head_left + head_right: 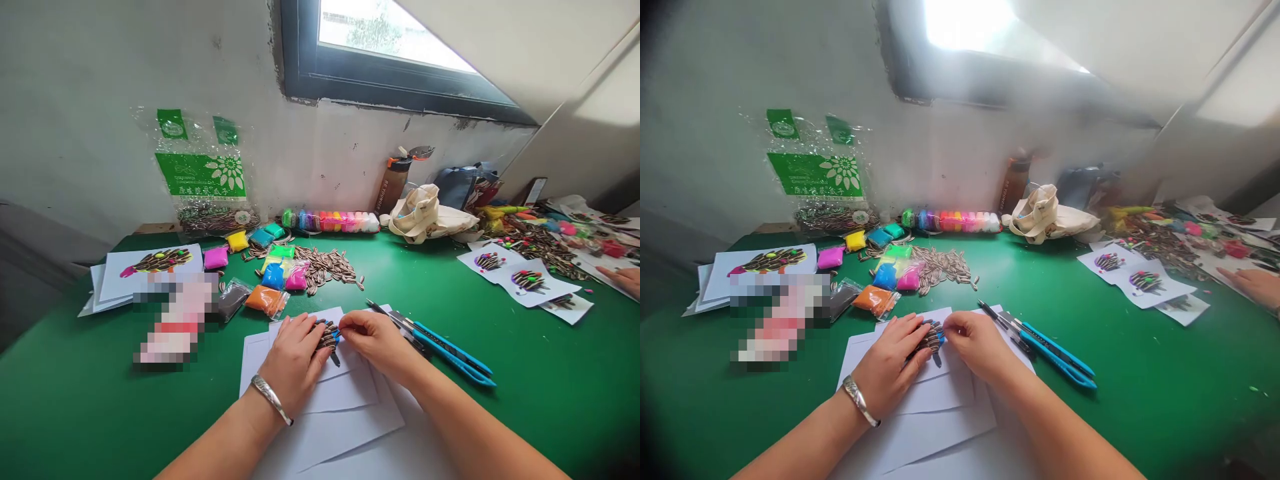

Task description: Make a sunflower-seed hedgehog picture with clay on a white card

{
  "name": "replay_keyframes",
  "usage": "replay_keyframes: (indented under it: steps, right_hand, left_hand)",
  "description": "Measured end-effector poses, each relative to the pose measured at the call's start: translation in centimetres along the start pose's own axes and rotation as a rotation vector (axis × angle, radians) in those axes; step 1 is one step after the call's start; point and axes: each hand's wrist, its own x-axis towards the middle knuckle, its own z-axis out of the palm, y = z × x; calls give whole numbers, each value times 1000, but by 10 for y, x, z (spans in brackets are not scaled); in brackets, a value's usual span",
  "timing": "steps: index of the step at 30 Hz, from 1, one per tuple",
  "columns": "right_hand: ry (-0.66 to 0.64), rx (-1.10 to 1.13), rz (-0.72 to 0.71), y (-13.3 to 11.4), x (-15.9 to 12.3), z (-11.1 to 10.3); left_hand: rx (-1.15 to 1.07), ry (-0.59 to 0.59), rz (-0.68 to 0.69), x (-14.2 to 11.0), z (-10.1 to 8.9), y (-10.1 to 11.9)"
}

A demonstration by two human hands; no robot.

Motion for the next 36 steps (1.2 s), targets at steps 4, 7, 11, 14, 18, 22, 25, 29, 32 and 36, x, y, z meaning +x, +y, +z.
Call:
replay_keyframes:
  steps: [4, 7, 11, 14, 18, 22, 25, 29, 32, 36]
  right_hand:
    - [0, 58, 29, 2, 0, 0]
    - [4, 54, 14, 6, 1, 1]
    - [26, -34, -44, 9, 2, 2]
    - [45, -134, -96, 9, 1, 2]
    - [53, -218, -134, 7, 1, 2]
    - [57, -278, -191, 9, 1, 4]
    - [50, -309, -217, 11, 1, 6]
    - [49, -349, -223, 12, 2, 8]
    - [46, -420, -239, 13, 1, 10]
    - [45, -574, -294, 13, -2, 12]
  left_hand:
    - [2, 4, 9, 1, 0, 0]
    - [5, 4, 14, 0, 0, 0]
    - [12, 5, 15, -1, 1, 0]
    - [16, 2, 13, 0, 1, 0]
    - [19, -14, 11, 1, 1, 0]
    - [11, -28, 4, 1, 0, 1]
    - [2, -35, 1, 1, 0, 1]
    - [1, -40, -6, 1, 1, 1]
    - [2, -44, -8, 1, 0, 1]
    - [8, -44, -1, 2, 0, 2]
